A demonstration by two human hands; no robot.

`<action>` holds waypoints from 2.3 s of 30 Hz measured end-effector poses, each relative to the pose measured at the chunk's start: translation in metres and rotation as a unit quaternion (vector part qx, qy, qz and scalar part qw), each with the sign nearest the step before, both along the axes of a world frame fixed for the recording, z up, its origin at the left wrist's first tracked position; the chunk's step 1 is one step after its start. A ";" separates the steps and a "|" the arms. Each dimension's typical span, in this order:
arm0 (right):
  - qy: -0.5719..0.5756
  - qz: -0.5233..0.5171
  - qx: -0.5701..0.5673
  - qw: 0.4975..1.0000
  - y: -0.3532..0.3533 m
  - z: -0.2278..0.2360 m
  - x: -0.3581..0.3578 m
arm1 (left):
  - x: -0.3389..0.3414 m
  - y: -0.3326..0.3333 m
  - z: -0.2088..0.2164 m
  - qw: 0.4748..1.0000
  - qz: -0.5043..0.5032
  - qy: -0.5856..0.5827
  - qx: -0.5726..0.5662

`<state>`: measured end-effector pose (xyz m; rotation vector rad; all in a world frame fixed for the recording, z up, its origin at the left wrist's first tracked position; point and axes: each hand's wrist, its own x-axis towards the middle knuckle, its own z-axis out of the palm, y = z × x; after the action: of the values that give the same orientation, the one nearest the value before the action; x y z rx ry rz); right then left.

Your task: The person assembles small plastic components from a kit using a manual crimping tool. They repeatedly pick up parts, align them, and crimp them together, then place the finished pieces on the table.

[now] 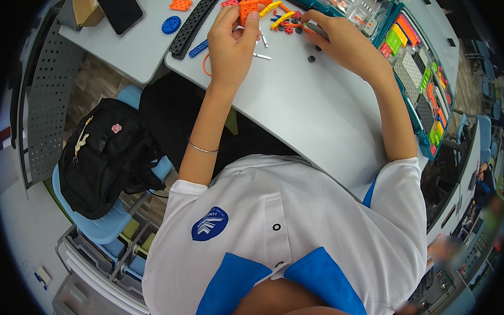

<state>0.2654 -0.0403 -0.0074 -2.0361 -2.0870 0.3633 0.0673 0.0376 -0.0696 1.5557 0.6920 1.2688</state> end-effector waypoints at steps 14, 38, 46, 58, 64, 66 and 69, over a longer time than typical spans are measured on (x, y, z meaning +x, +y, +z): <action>0.008 -0.037 0.025 0.999 0.008 0.001 0.000 | 0.002 -0.003 0.002 1.000 0.017 0.009 0.001; 0.057 -0.034 0.028 0.997 0.019 -0.036 -0.014 | -0.101 0.146 -0.014 0.794 0.177 0.564 0.141; 0.041 -0.034 0.032 0.998 0.020 -0.040 -0.012 | -0.110 0.142 -0.015 0.825 0.174 0.511 0.165; 0.041 -0.064 -0.013 0.997 0.018 -0.018 -0.011 | -0.005 0.021 0.032 0.895 0.114 0.296 0.314; 0.051 -0.042 0.060 0.996 0.015 -0.009 0.010 | 0.006 0.021 0.019 0.904 0.073 0.280 0.314; 0.069 -0.055 0.086 0.992 0.016 -0.011 0.009 | 0.008 0.015 0.021 0.890 0.075 0.311 0.325; 0.057 -0.047 0.039 0.996 0.016 0.000 0.000 | 0.007 0.013 0.017 0.875 0.079 0.342 0.334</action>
<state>0.2652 -0.0240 -0.0075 -2.0094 -1.9008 0.3672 0.0742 0.0509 -0.0523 2.6365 0.8752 1.1143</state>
